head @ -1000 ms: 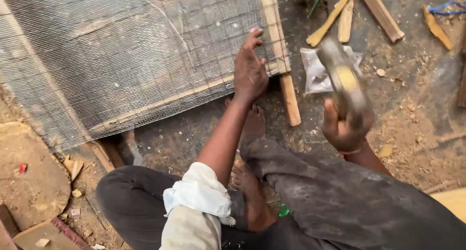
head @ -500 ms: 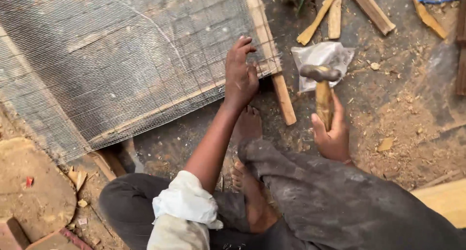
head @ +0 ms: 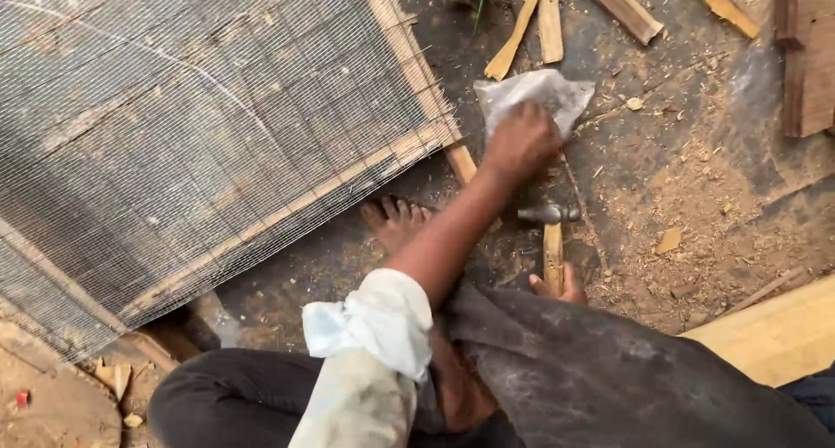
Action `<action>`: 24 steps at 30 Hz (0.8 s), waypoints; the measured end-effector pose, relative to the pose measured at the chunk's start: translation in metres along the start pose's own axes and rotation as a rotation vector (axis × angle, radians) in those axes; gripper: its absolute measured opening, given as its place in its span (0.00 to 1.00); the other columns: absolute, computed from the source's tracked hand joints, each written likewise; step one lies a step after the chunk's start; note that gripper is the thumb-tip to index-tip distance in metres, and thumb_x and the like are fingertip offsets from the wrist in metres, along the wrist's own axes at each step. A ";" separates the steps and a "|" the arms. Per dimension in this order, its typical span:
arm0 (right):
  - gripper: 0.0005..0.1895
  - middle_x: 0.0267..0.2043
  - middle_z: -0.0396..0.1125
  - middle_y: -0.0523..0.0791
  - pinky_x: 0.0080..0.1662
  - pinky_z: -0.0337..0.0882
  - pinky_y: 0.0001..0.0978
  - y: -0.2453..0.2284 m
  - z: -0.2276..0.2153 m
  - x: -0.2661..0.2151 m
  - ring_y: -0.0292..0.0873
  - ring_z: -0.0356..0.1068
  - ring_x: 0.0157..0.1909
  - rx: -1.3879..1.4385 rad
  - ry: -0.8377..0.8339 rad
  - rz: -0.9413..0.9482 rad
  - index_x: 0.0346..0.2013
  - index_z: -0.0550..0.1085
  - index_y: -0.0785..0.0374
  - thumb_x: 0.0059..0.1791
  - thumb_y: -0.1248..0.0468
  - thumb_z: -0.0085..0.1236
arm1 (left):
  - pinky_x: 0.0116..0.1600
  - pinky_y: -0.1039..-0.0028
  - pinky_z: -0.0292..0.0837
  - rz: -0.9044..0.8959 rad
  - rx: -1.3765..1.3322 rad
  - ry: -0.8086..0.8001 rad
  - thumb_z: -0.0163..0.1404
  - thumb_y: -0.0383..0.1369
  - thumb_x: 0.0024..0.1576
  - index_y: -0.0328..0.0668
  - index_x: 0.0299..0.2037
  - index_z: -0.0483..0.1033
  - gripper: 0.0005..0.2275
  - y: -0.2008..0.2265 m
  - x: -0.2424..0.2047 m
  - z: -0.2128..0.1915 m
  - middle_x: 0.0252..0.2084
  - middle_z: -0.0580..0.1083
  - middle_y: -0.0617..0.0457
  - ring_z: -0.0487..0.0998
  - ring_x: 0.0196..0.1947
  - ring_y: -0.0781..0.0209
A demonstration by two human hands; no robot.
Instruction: Making a wood-framed sieve by nailing wire mesh onto a wooden frame using a hammer.
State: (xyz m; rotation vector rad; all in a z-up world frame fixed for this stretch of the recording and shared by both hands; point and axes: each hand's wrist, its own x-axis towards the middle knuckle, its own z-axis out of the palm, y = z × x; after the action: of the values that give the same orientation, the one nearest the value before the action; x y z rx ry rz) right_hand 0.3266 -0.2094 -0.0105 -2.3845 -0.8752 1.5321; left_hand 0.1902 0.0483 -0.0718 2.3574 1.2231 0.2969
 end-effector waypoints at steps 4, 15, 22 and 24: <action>0.47 0.53 0.60 0.72 0.44 0.71 0.66 0.163 -0.003 0.074 0.76 0.64 0.57 -0.490 0.176 -0.321 0.64 0.60 0.81 0.51 0.46 0.71 | 0.43 0.62 0.80 -0.013 0.106 0.134 0.50 0.30 0.54 0.33 0.38 0.80 0.08 -0.029 0.006 0.008 0.47 0.77 0.42 0.79 0.46 0.50; 0.35 0.42 0.71 0.54 0.40 0.73 0.41 0.101 -0.012 0.070 0.51 0.73 0.41 -0.214 -0.018 0.015 0.55 0.68 0.67 0.46 0.43 0.64 | 0.46 0.62 0.81 0.124 0.071 0.171 0.50 0.26 0.55 0.32 0.45 0.74 0.10 -0.012 0.005 0.002 0.51 0.75 0.37 0.77 0.53 0.46; 0.25 0.43 0.67 0.49 0.39 0.70 0.36 0.076 0.037 0.068 0.43 0.67 0.43 -0.202 -0.006 -0.276 0.55 0.68 0.64 0.50 0.54 0.63 | 0.43 0.61 0.79 -0.012 -0.330 0.128 0.49 0.20 0.57 0.41 0.67 0.65 0.25 0.014 -0.067 -0.075 0.56 0.74 0.39 0.80 0.46 0.45; 0.23 0.46 0.67 0.49 0.44 0.69 0.39 0.026 0.091 0.066 0.45 0.67 0.48 -0.418 0.008 -0.419 0.57 0.67 0.63 0.52 0.56 0.59 | 0.50 0.64 0.79 -0.147 -0.468 0.257 0.50 0.19 0.56 0.43 0.65 0.69 0.24 0.005 -0.115 -0.093 0.56 0.75 0.42 0.81 0.49 0.49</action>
State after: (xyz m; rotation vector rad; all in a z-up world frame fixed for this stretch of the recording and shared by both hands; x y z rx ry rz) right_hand 0.2767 -0.2082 -0.1140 -2.2420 -1.7056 1.2678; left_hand 0.0906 -0.0191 0.0139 1.8594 1.2677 0.7651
